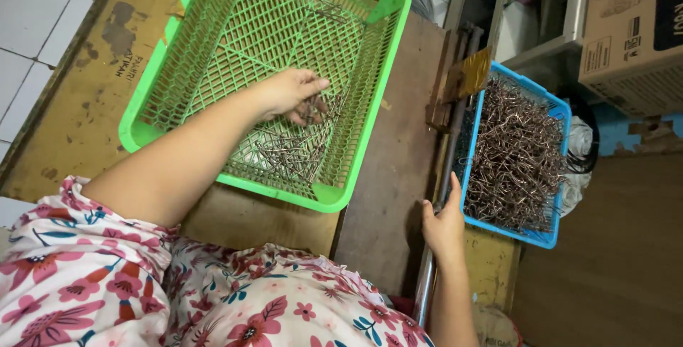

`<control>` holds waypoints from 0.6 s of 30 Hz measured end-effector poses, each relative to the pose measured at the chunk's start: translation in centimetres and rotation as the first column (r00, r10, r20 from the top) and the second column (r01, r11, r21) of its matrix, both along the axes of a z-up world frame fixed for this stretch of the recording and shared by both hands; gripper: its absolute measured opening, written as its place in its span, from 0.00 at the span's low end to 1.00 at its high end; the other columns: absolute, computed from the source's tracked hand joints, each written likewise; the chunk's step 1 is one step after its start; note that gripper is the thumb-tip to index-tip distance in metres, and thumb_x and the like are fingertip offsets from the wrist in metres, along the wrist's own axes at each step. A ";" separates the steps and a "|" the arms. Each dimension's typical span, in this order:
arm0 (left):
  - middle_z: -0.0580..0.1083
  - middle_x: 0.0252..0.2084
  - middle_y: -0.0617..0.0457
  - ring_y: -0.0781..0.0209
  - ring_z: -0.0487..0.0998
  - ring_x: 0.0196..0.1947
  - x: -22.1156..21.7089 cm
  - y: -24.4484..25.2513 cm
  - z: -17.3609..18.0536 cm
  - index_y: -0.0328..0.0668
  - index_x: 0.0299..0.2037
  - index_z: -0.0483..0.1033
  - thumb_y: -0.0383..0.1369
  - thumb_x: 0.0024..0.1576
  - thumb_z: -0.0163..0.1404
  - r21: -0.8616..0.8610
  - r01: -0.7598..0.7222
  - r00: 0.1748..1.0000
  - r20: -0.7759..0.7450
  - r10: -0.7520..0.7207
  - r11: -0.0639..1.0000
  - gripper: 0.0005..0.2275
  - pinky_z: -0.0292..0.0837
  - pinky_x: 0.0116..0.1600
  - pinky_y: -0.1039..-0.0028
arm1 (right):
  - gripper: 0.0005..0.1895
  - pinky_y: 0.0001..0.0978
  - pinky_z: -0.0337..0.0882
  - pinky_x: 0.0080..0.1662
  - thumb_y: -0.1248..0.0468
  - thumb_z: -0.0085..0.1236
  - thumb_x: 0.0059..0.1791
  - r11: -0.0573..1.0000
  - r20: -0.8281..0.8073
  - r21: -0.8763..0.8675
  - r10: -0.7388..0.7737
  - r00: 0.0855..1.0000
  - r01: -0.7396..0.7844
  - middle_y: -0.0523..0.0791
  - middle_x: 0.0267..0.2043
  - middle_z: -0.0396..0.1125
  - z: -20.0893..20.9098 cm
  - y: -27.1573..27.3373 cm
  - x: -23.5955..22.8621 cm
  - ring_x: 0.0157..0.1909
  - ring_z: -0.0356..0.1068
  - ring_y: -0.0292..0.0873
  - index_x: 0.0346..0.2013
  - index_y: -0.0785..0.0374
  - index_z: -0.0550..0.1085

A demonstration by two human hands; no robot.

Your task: Sorting and aligning metal nails using a wooden block and metal bar before transferring them to a basket.

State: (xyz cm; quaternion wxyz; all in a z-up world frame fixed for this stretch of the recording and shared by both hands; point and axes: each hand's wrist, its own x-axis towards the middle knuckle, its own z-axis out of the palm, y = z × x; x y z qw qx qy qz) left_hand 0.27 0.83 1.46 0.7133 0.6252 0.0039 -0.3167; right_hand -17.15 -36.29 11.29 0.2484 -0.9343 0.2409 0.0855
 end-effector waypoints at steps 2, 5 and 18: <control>0.82 0.50 0.39 0.46 0.87 0.43 0.1 -0.1 0.1 0.40 0.66 0.62 0.58 0.69 0.42 0.027 -0.027 0.995 -0.092 0.029 0.999 0.29 0.86 0.41 0.56 | 0.45 0.65 0.71 0.64 0.62 0.58 0.55 1.000 0.003 -0.002 -0.003 1.000 0.003 0.69 0.69 0.65 -0.1 0.0 0.0 0.64 0.70 0.74 0.83 0.37 0.49; 0.79 0.55 0.34 0.40 0.87 0.47 0.8 -0.2 -0.1 0.34 0.71 0.52 0.56 0.67 0.49 0.025 -0.070 0.971 -0.226 0.073 0.997 0.35 0.88 0.46 0.48 | 0.45 0.65 0.71 0.64 0.62 0.57 0.55 1.000 0.003 -0.003 -0.002 1.000 0.002 0.68 0.69 0.64 -0.2 -0.2 -0.1 0.64 0.70 0.74 0.83 0.37 0.49; 0.79 0.56 0.30 0.47 0.86 0.45 0.7 0.4 -1.3 0.22 0.67 0.69 0.27 0.64 0.59 0.170 0.038 0.999 0.025 -0.043 0.985 0.23 0.86 0.50 0.63 | 0.44 0.63 0.71 0.65 0.62 0.57 0.55 1.000 -0.007 -0.008 -0.005 1.000 0.005 0.67 0.69 0.65 -0.3 -0.3 -0.1 0.65 0.70 0.73 0.82 0.36 0.49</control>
